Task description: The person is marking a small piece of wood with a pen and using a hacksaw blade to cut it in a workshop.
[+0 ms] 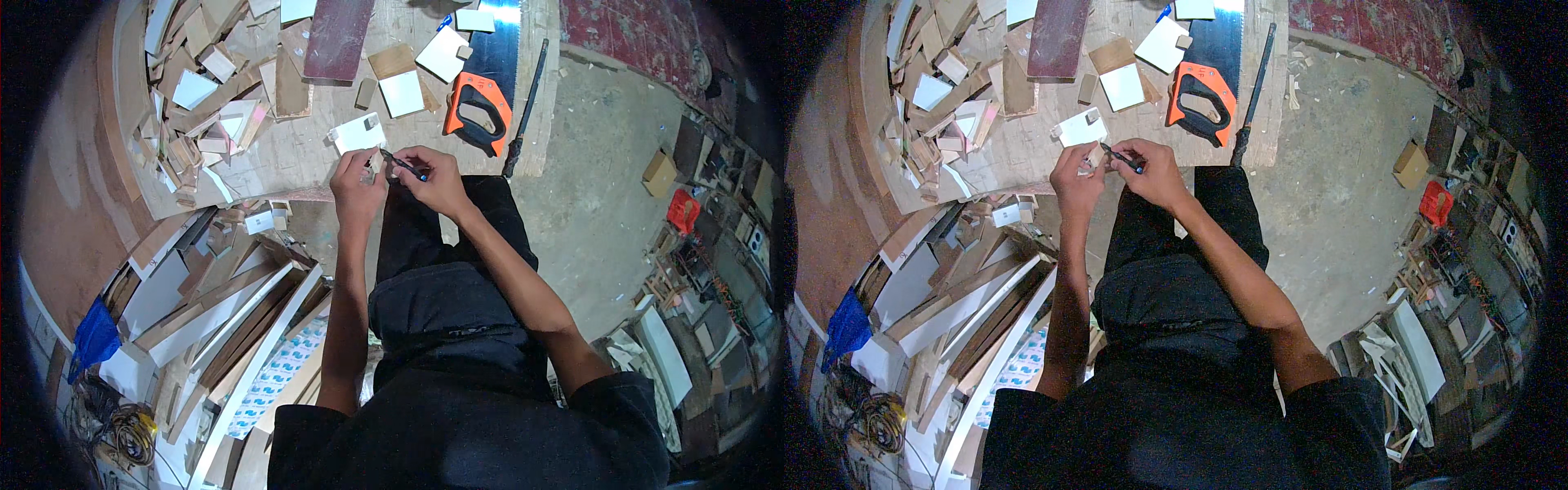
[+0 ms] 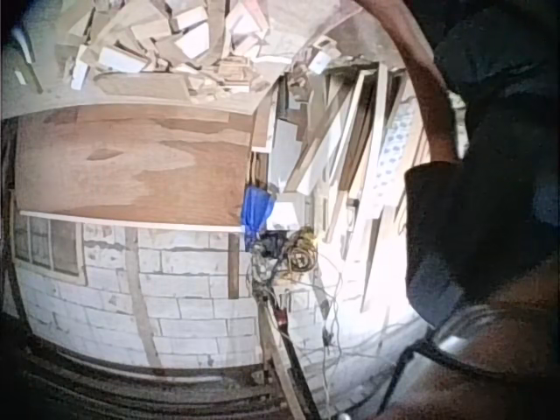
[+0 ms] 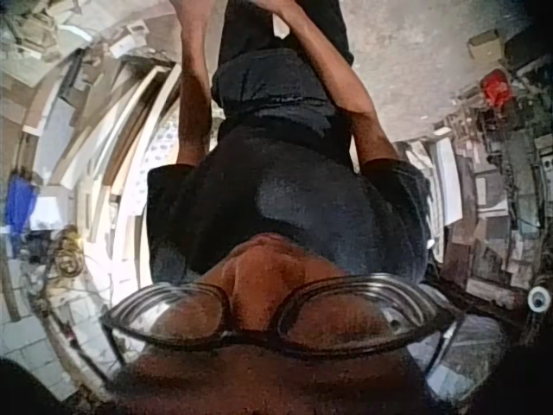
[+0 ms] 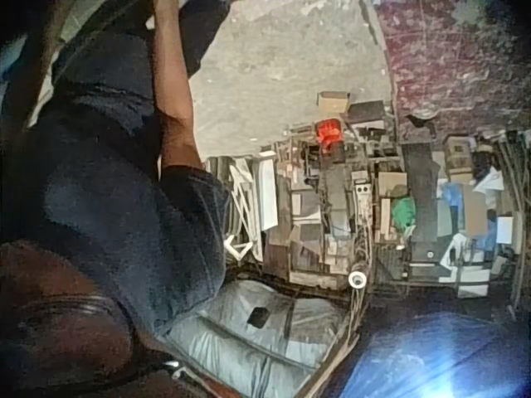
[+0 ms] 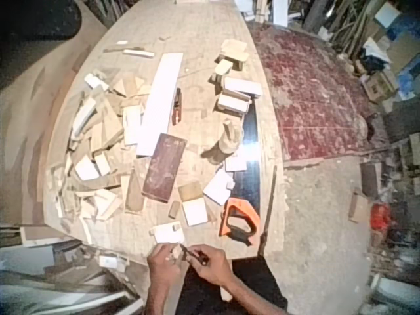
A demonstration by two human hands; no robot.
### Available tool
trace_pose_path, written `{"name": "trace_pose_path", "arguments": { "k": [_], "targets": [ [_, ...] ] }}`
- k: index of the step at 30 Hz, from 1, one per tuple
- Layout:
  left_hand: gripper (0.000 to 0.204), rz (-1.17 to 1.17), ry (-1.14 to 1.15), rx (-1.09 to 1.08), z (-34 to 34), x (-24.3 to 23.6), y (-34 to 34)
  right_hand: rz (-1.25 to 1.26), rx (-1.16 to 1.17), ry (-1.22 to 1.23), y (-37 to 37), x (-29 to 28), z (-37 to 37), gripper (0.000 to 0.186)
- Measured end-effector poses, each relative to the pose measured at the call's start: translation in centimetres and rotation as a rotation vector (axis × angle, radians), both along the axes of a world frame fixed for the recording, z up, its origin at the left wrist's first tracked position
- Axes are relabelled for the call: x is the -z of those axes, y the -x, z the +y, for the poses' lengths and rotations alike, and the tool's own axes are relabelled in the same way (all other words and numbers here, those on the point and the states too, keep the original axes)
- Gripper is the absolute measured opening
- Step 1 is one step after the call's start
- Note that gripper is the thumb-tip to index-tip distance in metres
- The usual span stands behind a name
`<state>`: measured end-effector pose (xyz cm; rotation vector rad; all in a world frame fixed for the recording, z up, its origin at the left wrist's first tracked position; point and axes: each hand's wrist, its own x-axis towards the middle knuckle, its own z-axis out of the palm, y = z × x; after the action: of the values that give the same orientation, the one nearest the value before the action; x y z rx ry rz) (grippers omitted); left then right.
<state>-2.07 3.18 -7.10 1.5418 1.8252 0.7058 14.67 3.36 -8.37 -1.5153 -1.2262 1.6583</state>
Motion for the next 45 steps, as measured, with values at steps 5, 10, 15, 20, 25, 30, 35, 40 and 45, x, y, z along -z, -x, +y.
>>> {"name": "trace_pose_path", "arguments": {
  "k": [5, 10, 15, 20, 25, 30, 35, 40, 45],
  "targets": [
    [0.034, -0.003, -0.009, 0.013, 0.2, -0.2, 0.0, -0.001, 0.0, 0.003, 0.1, 0.1, 0.1, 0.025],
    [0.039, 0.016, -0.021, 0.003, 0.2, 0.0, -0.1, 0.011, 0.067, -0.091, 0.4, 0.6, -0.1, 0.028],
    [0.038, 0.007, -0.02, 0.008, 0.3, -0.1, -0.2, 0.018, 0.082, -0.101, 0.3, 1.1, -0.4, 0.027],
    [0.036, 0.002, -0.032, -0.005, -0.1, -0.2, 0.2, 0.023, 0.036, -0.06, 0.3, 0.3, -0.3, 0.026],
    [0.035, 0.023, -0.021, 0.005, -0.1, -1.3, 0.5, 0.048, 0.079, -0.127, 0.6, 0.0, -0.3, 0.025],
    [0.032, 0.036, -0.059, -0.011, -0.6, -4.5, 0.8, 0.016, -0.087, -0.126, -0.2, -3.6, 0.7, 0.02],
    [0.035, -0.091, -0.204, -0.009, -1.1, -6.6, 0.1, -0.058, -0.152, -0.279, -2.1, -8.1, 1.4, 0.018],
    [0.038, -0.28, -0.212, -0.054, -1.1, -8.5, -2.2, -0.117, -0.111, -0.311, -4.4, -12.6, 1.4, 0.019],
    [0.035, -0.55, -0.114, -0.062, -0.6, -9.3, -5.9, -0.199, -0.047, -0.414, -7.5, -14.6, 0.8, 0.02]
  ]
}}
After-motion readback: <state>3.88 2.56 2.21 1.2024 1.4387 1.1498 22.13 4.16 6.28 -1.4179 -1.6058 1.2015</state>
